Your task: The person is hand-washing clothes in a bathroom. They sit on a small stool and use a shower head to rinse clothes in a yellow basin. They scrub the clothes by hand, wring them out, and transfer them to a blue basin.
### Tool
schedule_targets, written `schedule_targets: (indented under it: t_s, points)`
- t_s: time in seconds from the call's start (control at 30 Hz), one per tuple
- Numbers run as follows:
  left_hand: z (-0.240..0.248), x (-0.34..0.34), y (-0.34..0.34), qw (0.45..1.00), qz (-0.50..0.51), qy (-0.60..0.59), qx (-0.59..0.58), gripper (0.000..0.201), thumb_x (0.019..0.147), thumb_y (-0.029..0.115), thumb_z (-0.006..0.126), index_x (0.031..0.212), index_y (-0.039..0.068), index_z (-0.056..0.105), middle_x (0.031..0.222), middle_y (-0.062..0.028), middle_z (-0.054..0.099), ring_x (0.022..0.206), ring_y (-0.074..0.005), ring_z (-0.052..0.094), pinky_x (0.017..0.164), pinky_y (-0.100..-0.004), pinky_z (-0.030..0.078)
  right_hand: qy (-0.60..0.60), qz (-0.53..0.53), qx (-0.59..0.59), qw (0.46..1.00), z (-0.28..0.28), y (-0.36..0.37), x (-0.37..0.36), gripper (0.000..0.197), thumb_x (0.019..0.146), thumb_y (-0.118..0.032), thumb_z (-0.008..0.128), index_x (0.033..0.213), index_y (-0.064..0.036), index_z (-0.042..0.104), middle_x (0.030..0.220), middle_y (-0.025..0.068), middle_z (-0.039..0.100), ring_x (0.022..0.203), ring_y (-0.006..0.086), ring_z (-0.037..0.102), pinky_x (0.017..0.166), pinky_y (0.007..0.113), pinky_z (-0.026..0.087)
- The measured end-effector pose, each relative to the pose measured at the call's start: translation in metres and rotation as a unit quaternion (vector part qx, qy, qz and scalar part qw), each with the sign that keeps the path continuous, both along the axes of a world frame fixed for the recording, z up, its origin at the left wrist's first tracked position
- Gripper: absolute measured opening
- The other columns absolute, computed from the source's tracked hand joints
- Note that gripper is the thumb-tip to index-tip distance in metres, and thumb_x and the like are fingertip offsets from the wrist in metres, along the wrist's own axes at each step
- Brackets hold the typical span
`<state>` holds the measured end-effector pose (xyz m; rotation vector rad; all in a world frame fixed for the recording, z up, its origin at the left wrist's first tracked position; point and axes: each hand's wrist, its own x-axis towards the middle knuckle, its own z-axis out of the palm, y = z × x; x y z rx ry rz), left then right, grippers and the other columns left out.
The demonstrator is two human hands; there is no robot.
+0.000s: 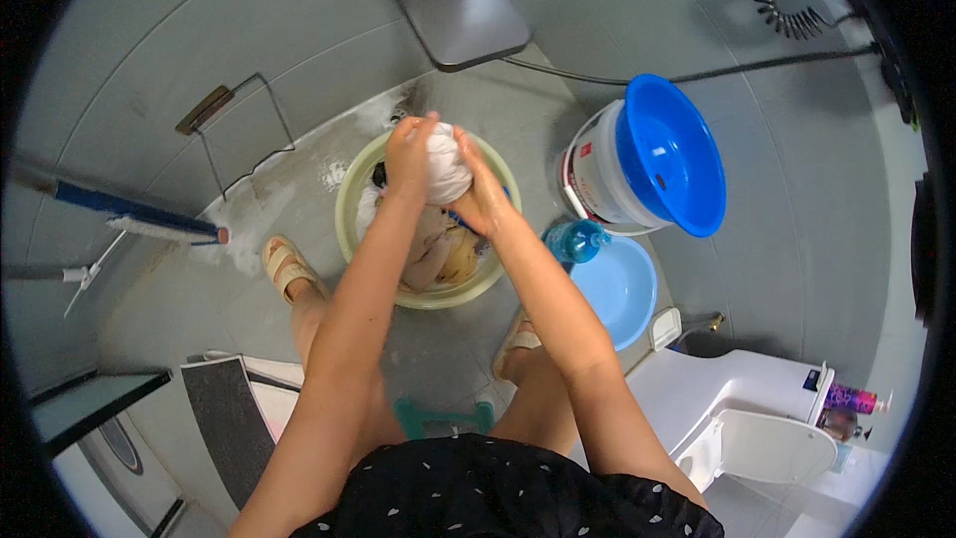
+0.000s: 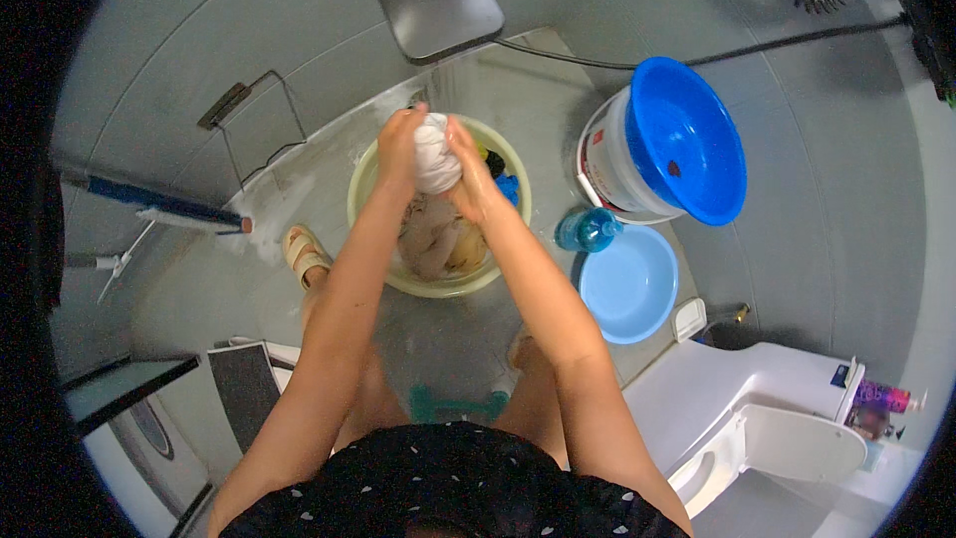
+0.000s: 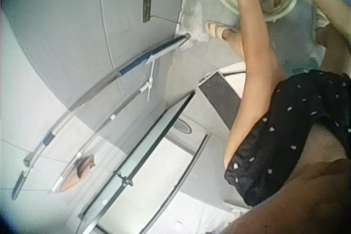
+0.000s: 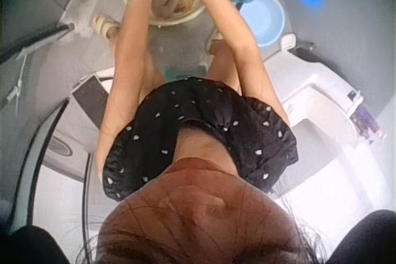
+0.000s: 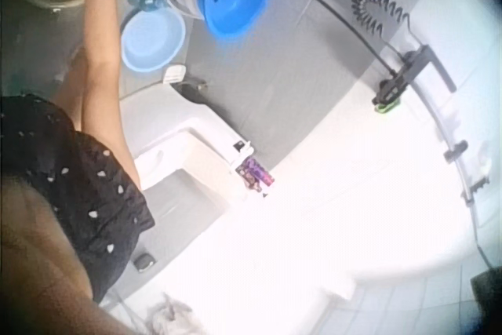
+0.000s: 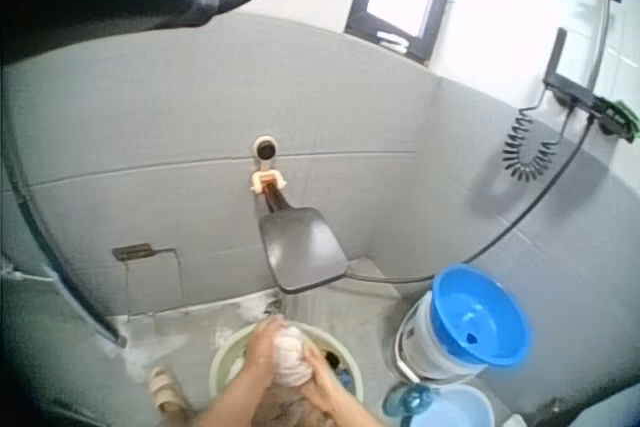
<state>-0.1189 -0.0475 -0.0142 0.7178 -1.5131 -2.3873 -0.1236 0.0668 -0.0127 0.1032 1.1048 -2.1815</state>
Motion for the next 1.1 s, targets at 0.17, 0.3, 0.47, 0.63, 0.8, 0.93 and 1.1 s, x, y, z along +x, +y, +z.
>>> schedule_targets:
  t_s: [0.17, 0.3, 0.47, 0.63, 0.8, 0.93, 1.1]
  points:
    - [0.017, 0.005, -0.002, 0.980, -0.127, -0.056, 0.141, 0.053, 0.083, 0.050, 0.051, 0.121, 0.013, 0.046, 0.129, -0.0127, 0.036, 0.111, -0.0276, 0.043, 0.093, -0.0413, 0.035, -0.027, 0.009, 0.036, 0.999, 0.009, 0.035, 0.021, 0.058, 0.085, -0.036, 0.057, 0.132, -0.0143, 0.030, 0.130, 0.0105, 0.040, 0.119, 0.0261, 0.043, 0.092, 0.051, 0.042]
    - [0.011, 0.010, 0.005, 0.977, -0.183, -0.101, 0.046, 0.063, 0.083, 0.055, 0.048, 0.130, 0.015, 0.039, 0.144, -0.0162, 0.018, 0.130, -0.0341, 0.023, 0.104, -0.0530, 0.018, 0.067, -0.107, 0.108, 0.986, 0.031, 0.088, 0.016, 0.058, 0.078, -0.028, 0.065, 0.125, -0.0119, 0.036, 0.119, 0.0098, 0.047, 0.108, 0.0252, 0.051, 0.088, 0.044, 0.046]
    - [-0.005, 0.013, -0.022, 0.973, -0.161, -0.146, 0.084, 0.061, 0.083, 0.047, 0.052, 0.133, 0.017, 0.038, 0.145, -0.0139, 0.017, 0.134, -0.0310, 0.015, 0.104, -0.0558, 0.016, 0.389, -0.327, 0.448, 0.736, 0.079, 0.195, -0.040, 0.059, 0.073, -0.030, 0.072, 0.117, -0.0007, 0.046, 0.108, 0.0118, 0.052, 0.096, 0.0195, 0.052, 0.083, 0.030, 0.044]
    - [-0.019, 0.010, -0.037, 0.971, -0.129, -0.185, 0.074, 0.060, 0.083, 0.041, 0.054, 0.134, 0.015, 0.036, 0.145, -0.0127, 0.016, 0.133, -0.0292, 0.017, 0.098, -0.0583, 0.027, 0.411, -0.408, 0.641, 0.504, 0.106, 0.268, -0.088, 0.065, 0.060, -0.036, 0.080, 0.106, 0.0044, 0.057, 0.098, 0.0220, 0.063, 0.092, 0.0302, 0.061, 0.082, 0.036, 0.046]
    - [-0.041, 0.007, -0.047, 0.968, -0.109, -0.198, 0.106, 0.063, 0.081, 0.035, 0.058, 0.135, 0.013, 0.033, 0.143, -0.0130, 0.018, 0.131, -0.0289, 0.020, 0.088, -0.0589, 0.038, 0.258, -0.197, 0.782, 0.532, 0.057, 0.331, -0.125, 0.052, 0.064, -0.026, 0.073, 0.110, -0.0078, 0.059, 0.101, 0.0167, 0.064, 0.098, 0.0272, 0.060, 0.089, 0.035, 0.044]
    - [-0.029, 0.010, -0.049, 0.969, -0.084, -0.198, 0.118, 0.065, 0.080, 0.032, 0.060, 0.134, 0.011, 0.033, 0.142, -0.0143, 0.018, 0.130, -0.0293, 0.021, 0.089, -0.0580, 0.037, 0.359, -0.255, 0.827, 0.350, 0.059, 0.249, -0.090, 0.054, 0.068, -0.023, 0.064, 0.119, -0.0140, 0.052, 0.136, 0.0212, 0.034, 0.123, 0.0443, 0.031, 0.097, 0.050, 0.032]
    - [-0.035, 0.014, -0.049, 0.965, -0.066, -0.217, 0.135, 0.066, 0.079, 0.033, 0.060, 0.134, 0.010, 0.032, 0.142, -0.0145, 0.018, 0.130, -0.0303, 0.021, 0.091, -0.0558, 0.035, 0.664, -0.162, 0.589, 0.430, 0.029, 0.107, -0.017, 0.038, 0.065, -0.002, 0.060, 0.102, -0.0053, 0.056, 0.126, 0.0195, 0.043, 0.116, 0.0365, 0.041, 0.096, 0.045, 0.033]
